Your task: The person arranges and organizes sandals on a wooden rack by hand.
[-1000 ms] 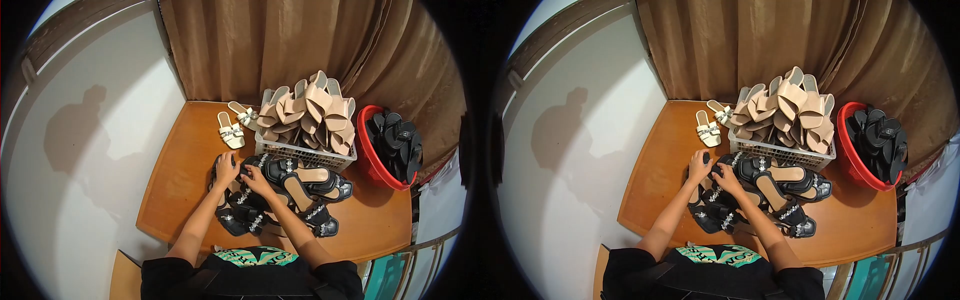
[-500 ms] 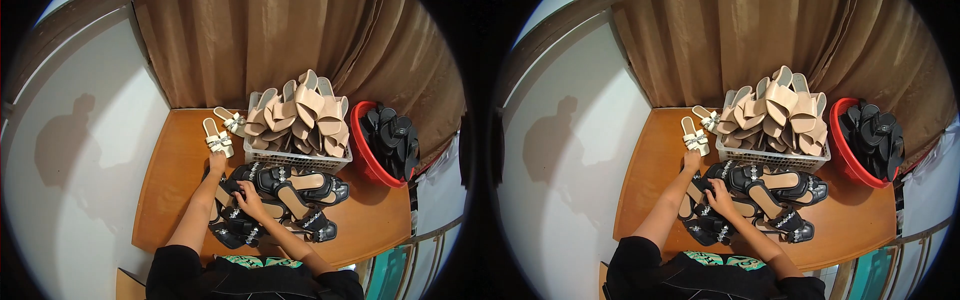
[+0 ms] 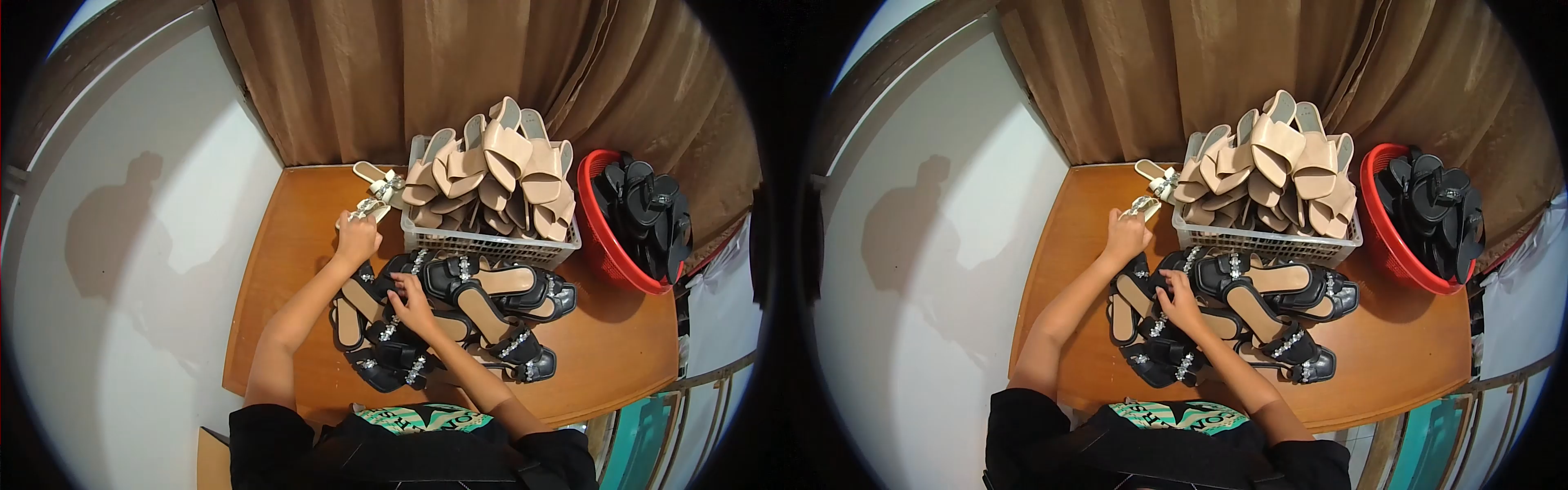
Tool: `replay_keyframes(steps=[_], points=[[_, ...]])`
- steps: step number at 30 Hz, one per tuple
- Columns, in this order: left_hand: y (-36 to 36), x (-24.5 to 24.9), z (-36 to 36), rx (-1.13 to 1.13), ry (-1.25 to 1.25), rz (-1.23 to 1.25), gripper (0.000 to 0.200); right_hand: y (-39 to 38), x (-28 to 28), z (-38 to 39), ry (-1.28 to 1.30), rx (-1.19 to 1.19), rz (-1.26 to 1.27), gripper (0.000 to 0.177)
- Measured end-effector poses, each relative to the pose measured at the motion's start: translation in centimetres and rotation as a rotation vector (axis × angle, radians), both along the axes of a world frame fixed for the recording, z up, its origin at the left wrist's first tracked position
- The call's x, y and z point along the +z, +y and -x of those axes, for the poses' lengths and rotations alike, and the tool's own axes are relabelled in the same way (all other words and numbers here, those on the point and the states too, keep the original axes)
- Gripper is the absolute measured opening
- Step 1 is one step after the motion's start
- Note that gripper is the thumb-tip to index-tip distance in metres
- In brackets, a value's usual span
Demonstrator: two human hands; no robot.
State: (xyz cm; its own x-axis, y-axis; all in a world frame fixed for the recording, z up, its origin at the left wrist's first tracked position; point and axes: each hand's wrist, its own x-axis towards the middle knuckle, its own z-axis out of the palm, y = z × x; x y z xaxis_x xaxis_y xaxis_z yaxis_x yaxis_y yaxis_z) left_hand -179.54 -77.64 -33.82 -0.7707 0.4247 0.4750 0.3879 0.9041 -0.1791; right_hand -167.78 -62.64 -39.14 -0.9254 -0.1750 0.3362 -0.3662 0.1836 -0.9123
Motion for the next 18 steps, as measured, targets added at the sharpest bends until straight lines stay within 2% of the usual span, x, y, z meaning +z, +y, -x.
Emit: replay_keyframes(steps=[1,3,6,11,13,15,17,18], points=[[0.3,1.6,-0.9,-0.003,0.102,-0.070,0.015,-0.2,0.2,0.3,0.016,-0.024,-0.001,0.037],[0.9,4.4,-3.1,-0.004,0.106,-0.129,0.013,-0.7,1.1,0.8,-0.007,-0.037,0.003,0.042],[1.7,7.2,-5.9,0.012,0.092,-0.226,0.012,-1.8,2.5,1.8,0.214,-0.112,-0.039,0.054],[4.5,10.7,-11.0,-0.081,0.102,-0.392,0.011,-3.4,4.9,1.5,0.304,-0.277,-0.035,0.058],[5.6,11.3,-12.6,-0.082,0.116,-0.375,0.011,-3.8,5.1,1.3,0.269,-0.346,0.081,0.054],[6.2,11.7,-13.5,-0.105,0.191,-0.388,0.011,-3.5,5.1,0.9,0.325,-0.403,0.091,0.048],[6.2,11.7,-13.7,-0.109,0.156,-0.396,0.012,-3.0,4.4,0.8,0.200,-0.335,0.235,0.041],[6.2,11.6,-13.6,-0.168,0.134,-0.471,0.014,-2.9,6.5,-0.2,0.093,-0.319,0.454,0.031]])
